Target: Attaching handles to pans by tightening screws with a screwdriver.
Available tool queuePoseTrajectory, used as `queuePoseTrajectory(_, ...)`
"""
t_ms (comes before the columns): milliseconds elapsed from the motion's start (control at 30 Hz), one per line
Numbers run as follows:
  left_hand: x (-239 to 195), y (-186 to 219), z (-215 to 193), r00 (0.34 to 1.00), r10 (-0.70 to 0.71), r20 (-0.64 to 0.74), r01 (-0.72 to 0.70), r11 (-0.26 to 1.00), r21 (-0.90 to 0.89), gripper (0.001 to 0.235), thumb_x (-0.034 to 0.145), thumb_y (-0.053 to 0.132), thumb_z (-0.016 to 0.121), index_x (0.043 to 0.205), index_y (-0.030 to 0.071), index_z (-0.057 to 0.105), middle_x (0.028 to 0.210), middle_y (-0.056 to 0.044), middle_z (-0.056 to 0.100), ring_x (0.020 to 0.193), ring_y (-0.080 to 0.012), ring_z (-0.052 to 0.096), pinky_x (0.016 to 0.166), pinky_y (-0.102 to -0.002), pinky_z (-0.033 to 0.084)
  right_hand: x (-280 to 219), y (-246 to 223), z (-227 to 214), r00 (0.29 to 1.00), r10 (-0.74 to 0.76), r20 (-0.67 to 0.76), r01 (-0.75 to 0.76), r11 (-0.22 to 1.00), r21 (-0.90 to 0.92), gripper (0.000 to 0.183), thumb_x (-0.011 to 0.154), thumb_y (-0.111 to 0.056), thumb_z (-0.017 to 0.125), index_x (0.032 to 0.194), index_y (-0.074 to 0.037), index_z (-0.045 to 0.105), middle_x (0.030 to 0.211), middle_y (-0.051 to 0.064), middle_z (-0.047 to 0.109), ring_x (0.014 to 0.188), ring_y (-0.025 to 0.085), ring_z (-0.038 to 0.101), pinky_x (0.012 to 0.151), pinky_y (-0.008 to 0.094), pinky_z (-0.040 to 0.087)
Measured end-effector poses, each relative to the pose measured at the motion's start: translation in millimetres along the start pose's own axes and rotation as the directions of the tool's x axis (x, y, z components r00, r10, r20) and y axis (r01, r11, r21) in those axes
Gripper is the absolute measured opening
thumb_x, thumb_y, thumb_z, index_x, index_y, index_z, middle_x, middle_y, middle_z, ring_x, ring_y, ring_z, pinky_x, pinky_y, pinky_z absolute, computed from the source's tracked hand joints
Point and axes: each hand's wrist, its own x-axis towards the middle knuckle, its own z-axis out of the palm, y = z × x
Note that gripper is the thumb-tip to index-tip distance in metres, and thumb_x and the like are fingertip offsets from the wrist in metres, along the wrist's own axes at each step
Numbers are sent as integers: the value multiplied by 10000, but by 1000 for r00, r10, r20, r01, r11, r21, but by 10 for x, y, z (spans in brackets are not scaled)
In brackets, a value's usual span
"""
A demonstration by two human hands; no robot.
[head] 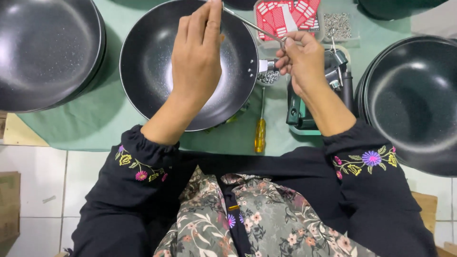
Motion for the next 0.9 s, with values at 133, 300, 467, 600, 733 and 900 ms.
queuePoseTrajectory(133,3,-2,34,999,31,-8,-31,1000,2,686,1070,-139,748,1573,-3,301,1421,-192,575,1187,-332,623,1016,-404,581,66,64,-67,998,-59,7,58,997,48,66,1055,-82,564,1113,-77,594,768,80,652,541,114,614,428,198,463)
queuePoseTrajectory(300,-37,-35,62,999,32,30,-30,998,-61,772,1068,-88,802,1605,40,262,1418,-163,578,1181,-326,608,1056,-414,552,20,-8,-87,1000,-26,-11,26,999,28,97,1080,-56,530,1149,-65,598,791,78,642,574,119,602,456,196,471)
queuePoseTrajectory(467,-2,-36,11,999,7,51,0,990,-140,726,1027,-116,839,1553,75,377,1362,-152,572,1109,-345,565,975,-435,540,60,28,-137,999,-41,-14,42,998,42,115,1081,-40,518,1145,-67,610,784,81,646,572,123,604,459,202,469)
queuePoseTrajectory(600,31,-27,-67,975,-204,93,223,850,-477,350,1140,58,589,1466,121,477,1450,-136,523,1327,-386,558,1110,-454,496,130,102,-172,997,-77,-1,77,994,73,97,1076,-66,528,1133,-84,604,767,85,648,561,131,607,447,206,446)
queuePoseTrajectory(733,80,-98,-14,911,-410,34,328,675,-661,133,1095,161,587,1202,84,603,1036,-55,457,892,-170,495,811,-305,474,137,97,-181,997,-72,-5,72,994,80,97,1081,-54,524,1119,-93,605,771,81,651,569,127,605,454,204,442)
queuePoseTrajectory(900,-28,-350,235,739,-559,377,257,-283,-924,233,1046,197,689,1253,91,672,1090,-48,707,924,-191,642,999,-413,619,189,120,-193,996,-88,-10,88,993,77,98,1079,-76,517,1129,-115,593,769,71,640,551,119,602,432,198,418)
